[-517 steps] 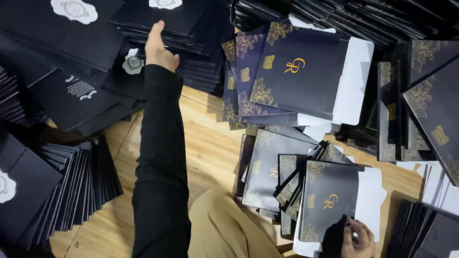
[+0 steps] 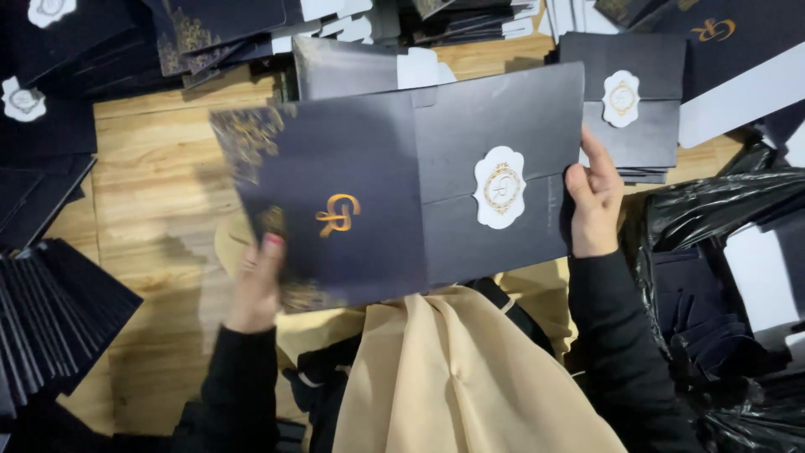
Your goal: Manually folding decorative invitation folders, inserting paper cards into them, and stacking the finished products on the floor.
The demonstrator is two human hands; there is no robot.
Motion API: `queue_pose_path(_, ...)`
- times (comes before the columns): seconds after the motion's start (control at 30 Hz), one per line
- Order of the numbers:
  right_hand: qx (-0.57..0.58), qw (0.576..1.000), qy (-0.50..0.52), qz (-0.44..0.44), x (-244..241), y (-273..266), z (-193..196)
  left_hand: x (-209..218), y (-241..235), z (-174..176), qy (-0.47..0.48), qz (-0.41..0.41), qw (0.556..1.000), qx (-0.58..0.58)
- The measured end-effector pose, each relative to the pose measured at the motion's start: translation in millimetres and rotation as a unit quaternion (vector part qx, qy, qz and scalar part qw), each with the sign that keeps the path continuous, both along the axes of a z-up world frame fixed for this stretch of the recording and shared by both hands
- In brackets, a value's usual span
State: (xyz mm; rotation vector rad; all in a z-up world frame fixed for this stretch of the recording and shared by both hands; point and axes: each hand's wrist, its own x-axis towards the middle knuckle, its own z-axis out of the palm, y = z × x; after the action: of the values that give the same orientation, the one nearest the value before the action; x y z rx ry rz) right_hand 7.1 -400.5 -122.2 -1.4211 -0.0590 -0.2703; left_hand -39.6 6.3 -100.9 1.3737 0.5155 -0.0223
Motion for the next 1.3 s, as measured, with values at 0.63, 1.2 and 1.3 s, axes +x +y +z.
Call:
queue_pose_path(0.63,-0.071,0.997,0.008,0.011,-18,72,56,-14,-29,-40,0.177,0.049,0.982,-0.036)
queue_pose_path(1.2,-0.543,0.835,-0.068,-0.058,-20,119,67,-21,-71,-15,0.019,0.005,0.990,-0.137)
queue_pose_path(1.3,-0.472,0.879,-0.040,-0.061,-15,114,54,11,-53,24,0.123,0.014,0.992,0.038)
